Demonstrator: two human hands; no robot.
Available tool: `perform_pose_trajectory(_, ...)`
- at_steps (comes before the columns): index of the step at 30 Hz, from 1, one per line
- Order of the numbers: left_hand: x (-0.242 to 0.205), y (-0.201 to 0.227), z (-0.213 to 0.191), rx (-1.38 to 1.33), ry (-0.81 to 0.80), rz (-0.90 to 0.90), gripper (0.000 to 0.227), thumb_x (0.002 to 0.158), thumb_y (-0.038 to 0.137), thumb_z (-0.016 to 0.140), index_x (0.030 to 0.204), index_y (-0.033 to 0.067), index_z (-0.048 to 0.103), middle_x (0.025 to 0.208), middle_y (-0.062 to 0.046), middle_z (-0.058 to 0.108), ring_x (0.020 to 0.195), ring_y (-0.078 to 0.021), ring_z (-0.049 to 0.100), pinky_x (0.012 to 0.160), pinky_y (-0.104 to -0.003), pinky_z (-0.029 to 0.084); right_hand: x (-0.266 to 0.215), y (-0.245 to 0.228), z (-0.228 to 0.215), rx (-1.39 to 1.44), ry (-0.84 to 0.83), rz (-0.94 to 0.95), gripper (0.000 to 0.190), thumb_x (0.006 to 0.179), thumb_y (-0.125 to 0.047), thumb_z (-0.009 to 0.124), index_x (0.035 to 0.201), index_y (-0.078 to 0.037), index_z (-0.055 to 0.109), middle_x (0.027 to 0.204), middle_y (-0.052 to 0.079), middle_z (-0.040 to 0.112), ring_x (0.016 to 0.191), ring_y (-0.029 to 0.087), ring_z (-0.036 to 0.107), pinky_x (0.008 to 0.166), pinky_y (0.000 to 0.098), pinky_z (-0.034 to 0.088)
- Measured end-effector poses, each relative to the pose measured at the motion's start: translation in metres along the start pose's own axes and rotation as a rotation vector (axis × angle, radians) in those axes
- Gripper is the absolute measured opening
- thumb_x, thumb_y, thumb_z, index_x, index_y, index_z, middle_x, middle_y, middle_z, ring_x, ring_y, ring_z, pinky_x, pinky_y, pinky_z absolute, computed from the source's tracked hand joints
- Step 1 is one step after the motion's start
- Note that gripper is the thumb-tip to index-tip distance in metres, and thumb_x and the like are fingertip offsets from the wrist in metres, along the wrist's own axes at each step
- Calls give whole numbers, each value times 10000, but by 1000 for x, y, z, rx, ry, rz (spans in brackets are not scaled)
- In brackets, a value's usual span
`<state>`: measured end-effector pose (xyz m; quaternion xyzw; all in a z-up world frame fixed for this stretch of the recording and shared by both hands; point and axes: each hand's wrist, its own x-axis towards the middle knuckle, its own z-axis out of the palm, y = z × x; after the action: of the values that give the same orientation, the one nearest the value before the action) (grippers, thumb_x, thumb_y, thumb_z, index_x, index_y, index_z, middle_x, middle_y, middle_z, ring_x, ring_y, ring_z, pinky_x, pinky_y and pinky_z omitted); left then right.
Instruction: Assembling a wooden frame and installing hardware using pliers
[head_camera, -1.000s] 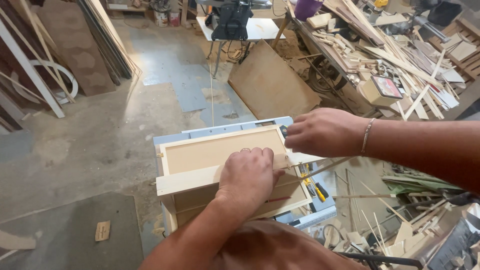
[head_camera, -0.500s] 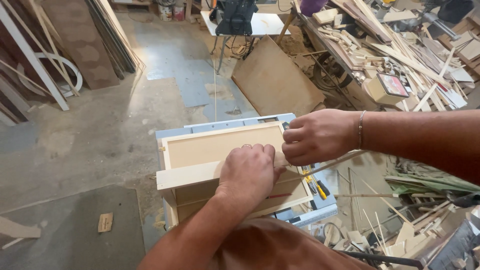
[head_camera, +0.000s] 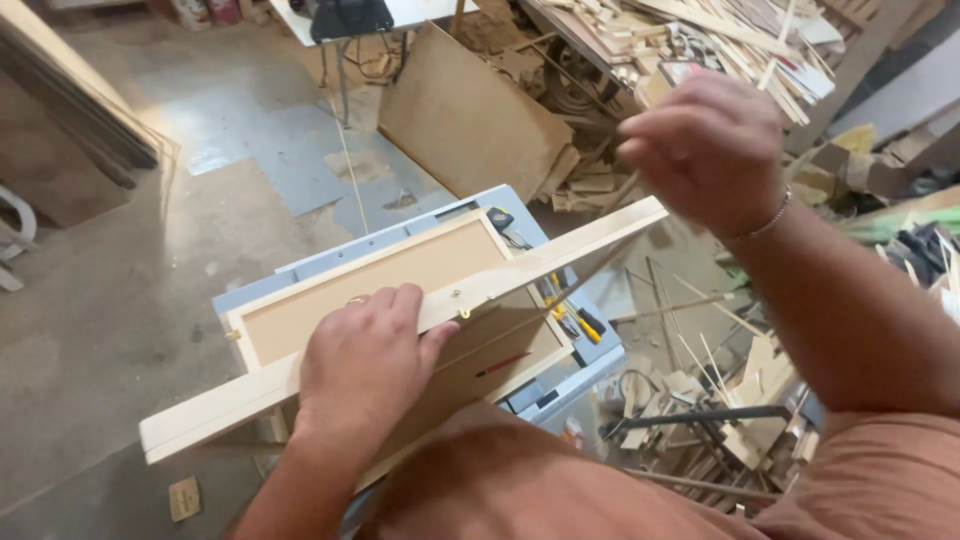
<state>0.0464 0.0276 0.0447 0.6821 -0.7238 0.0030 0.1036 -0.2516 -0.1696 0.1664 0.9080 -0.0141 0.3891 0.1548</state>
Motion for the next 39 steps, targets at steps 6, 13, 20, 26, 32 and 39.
perform_pose_trajectory(6, -21, -14, -12, 81, 232, 174, 581, 902, 542, 648, 1419, 278, 617, 875, 47, 677, 613, -242, 643, 556, -394, 531, -202, -13, 49, -127, 50, 1658, 179, 1030, -239, 585, 999, -100, 694, 895, 26, 663, 787, 140, 584, 700, 311, 505)
perform_pose_trajectory(13, -25, -25, -17, -1, 266, 247, 384, 942, 307, 652, 1324, 285, 690, 1039, 35, 694, 743, -243, 651, 630, -380, 514, -425, -84, 189, 176, -1071, 1684, 615, 826, -528, 693, 1351, -208, 676, 1354, 56, 688, 1185, 273, 667, 973, 394, 504)
perform_pose_trajectory(20, -33, -29, -20, -91, 186, 171, 369, 931, 302, 648, 1295, 299, 704, 1060, 51, 723, 840, -214, 689, 628, -375, 527, -424, -102, 195, 230, -1144, 1707, 481, 866, -394, 698, 1330, -268, 665, 1296, 26, 707, 1114, 225, 678, 893, 391, 540)
perform_pose_trajectory(26, -22, -25, -16, -137, 168, 125, 400, 911, 314, 685, 1301, 225, 687, 1089, -4, 737, 857, -270, 697, 617, -423, 526, -506, -89, 220, 289, -989, 1613, 370, 761, -327, 740, 1113, -214, 762, 1075, 36, 794, 970, 220, 724, 864, 353, 528)
perform_pose_trajectory(32, -11, -20, 0, -164, 131, 76, 599, 877, 370, 725, 1432, 191, 587, 1029, -53, 737, 872, -324, 711, 714, -469, 559, -481, -67, 157, 371, -591, 1804, 415, 821, -232, 746, 1215, -104, 766, 1143, 146, 788, 1072, 296, 704, 958, 411, 524)
perform_pose_trajectory(39, 2, -4, 9, -130, 197, 74, 631, 868, 446, 750, 1407, 156, 599, 979, -36, 751, 785, -316, 685, 602, -480, 526, -280, -17, 4, 503, 173, 1418, 341, 1098, 57, 466, 1435, 17, 429, 1304, 248, 567, 1250, 345, 566, 1138, 471, 477)
